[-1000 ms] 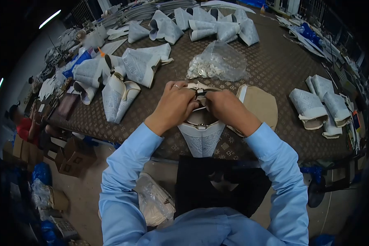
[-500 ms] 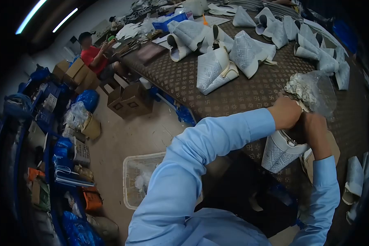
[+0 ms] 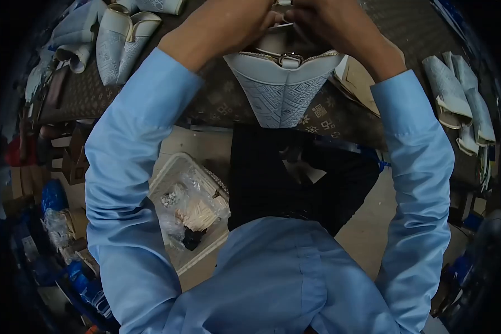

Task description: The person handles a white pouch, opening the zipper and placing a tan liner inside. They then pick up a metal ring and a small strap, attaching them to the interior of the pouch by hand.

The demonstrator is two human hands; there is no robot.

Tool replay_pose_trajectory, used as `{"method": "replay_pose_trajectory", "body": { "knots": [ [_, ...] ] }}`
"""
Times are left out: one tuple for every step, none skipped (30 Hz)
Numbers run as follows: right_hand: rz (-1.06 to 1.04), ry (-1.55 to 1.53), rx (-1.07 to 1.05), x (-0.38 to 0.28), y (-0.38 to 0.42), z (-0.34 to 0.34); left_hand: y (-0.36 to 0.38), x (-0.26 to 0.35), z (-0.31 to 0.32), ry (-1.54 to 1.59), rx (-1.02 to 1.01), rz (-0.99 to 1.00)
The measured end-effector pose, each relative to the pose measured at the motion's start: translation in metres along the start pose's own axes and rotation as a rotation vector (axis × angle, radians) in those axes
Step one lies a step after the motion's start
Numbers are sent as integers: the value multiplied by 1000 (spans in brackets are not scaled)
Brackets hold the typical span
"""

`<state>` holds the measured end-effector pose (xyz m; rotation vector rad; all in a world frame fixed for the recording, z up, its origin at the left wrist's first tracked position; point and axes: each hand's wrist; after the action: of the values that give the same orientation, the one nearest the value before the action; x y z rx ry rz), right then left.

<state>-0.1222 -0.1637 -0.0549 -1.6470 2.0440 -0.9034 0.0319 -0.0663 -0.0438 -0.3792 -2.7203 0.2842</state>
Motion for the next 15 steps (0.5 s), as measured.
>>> {"method": "replay_pose_trajectory", "body": {
  "knots": [
    [20, -1, -8, -2, -1, -2, 4, 8, 1, -4, -6, 4],
    [40, -4, -15, -9, -2, 0, 7, 12, 1, -10, -13, 5],
    [58, -9, -22, -10, -4, 1, 7, 12, 0, -16, -20, 3],
    [78, -15, -28, -8, -5, 2, 7, 12, 0, -22, -28, 2],
    [96, -21, -35, -7, -3, 1, 7, 10, -1, -29, -34, 1],
    [111, -27, -42, -6, -4, 2, 6, 4, -3, -35, -38, -2],
    [124, -34, -48, -7, -5, 2, 6, 0, -5, -42, -40, -6],
    [136, -38, -53, -5, -3, 0, 4, -1, -4, -51, -41, -9],
    [149, -43, -58, -9, -7, 2, 2, -2, -3, -59, -42, -11],
    [160, -46, -64, -6, -7, 3, 0, -5, -3, -67, -41, -13],
    [171, -49, -69, -7, -6, 2, 0, -5, -3, -74, -40, -14],
    [181, -51, -75, -8, -6, 2, 0, -4, -3, -82, -37, -15],
    [192, -54, -82, -9, -6, 2, 0, -4, -3, -88, -36, -18],
    [201, -58, -88, -11, -7, 1, 0, -5, -3, -95, -34, -21],
    [209, -63, -95, -11, -5, -1, -1, -6, -3, -102, -31, -26]
  ]
}}
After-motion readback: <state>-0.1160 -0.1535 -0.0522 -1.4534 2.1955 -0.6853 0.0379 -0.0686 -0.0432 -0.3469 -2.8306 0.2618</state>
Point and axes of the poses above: each hand's wrist, its own y-axis away from the middle knuckle, its own z-axis out of the palm, x = y × z, and after that the axes turned 3 degrees about x, right-handed
